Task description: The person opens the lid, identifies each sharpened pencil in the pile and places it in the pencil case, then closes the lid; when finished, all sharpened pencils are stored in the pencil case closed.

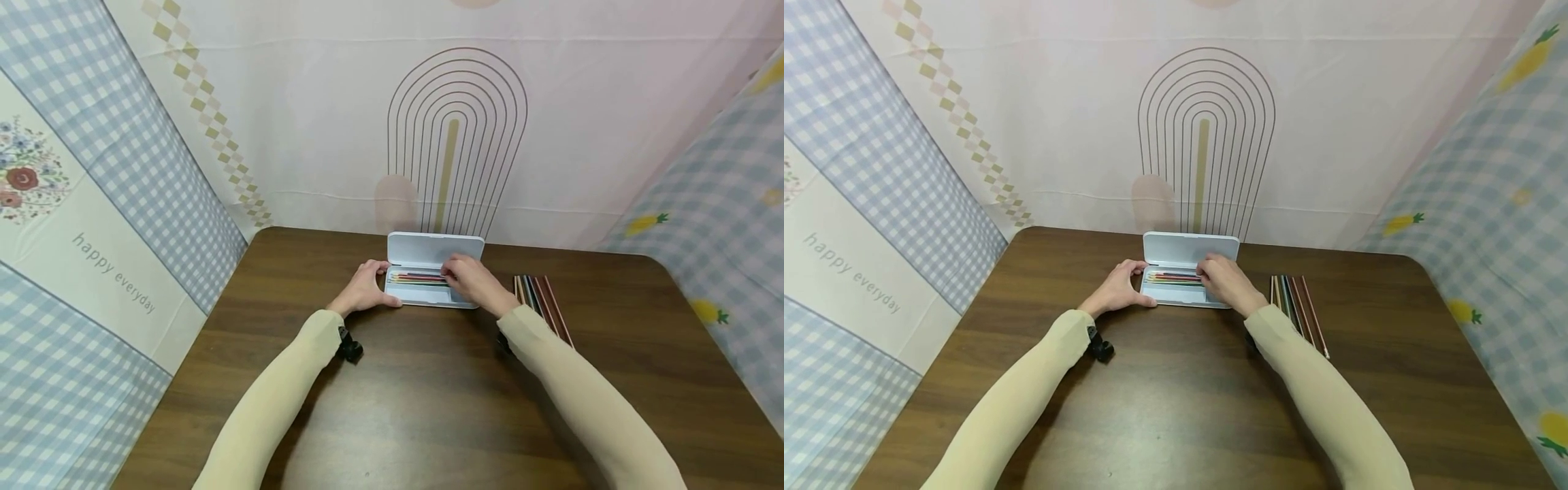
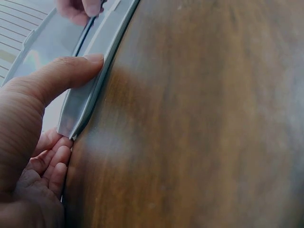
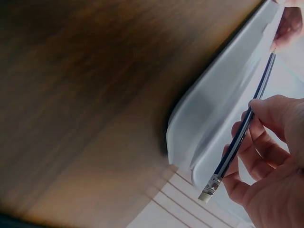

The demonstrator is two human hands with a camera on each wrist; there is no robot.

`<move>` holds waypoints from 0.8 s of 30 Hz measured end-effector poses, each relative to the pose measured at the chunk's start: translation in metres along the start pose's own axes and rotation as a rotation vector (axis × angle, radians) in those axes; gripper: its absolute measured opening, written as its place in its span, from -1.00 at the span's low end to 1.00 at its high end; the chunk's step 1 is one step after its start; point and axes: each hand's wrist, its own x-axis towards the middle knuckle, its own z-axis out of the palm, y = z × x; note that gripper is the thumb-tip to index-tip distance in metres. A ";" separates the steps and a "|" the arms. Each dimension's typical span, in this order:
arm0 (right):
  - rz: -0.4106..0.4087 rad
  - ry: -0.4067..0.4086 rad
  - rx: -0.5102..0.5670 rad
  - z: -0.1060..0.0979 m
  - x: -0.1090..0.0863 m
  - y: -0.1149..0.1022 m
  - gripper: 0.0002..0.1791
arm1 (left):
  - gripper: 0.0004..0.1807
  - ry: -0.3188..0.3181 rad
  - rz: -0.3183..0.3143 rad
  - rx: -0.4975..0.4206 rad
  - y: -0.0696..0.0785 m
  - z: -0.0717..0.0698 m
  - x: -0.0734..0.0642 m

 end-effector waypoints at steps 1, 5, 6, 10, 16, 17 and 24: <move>-0.007 -0.001 -0.013 0.001 0.003 -0.001 -0.86 | 0.06 -0.001 -0.002 -0.001 0.000 0.000 0.000; -0.005 -0.024 -0.050 0.006 0.013 -0.003 -0.86 | 0.07 -0.007 -0.001 -0.005 0.000 0.000 0.000; -0.002 -0.032 -0.052 0.007 0.014 -0.003 -0.86 | 0.07 -0.005 0.001 -0.007 0.000 0.000 0.000; 0.001 -0.058 -0.023 0.010 0.021 -0.004 -0.87 | 0.05 0.005 0.005 -0.011 -0.001 0.000 0.000; 0.013 -0.072 0.025 0.014 0.026 -0.001 -0.89 | 0.05 -0.004 -0.002 -0.006 0.003 -0.002 -0.001; 0.013 -0.073 0.026 0.014 0.026 -0.001 -0.90 | 0.05 -0.004 -0.005 -0.005 0.003 -0.002 -0.001; 0.020 -0.078 0.033 0.017 0.027 -0.003 -0.91 | 0.05 -0.006 -0.004 -0.003 0.002 -0.003 -0.002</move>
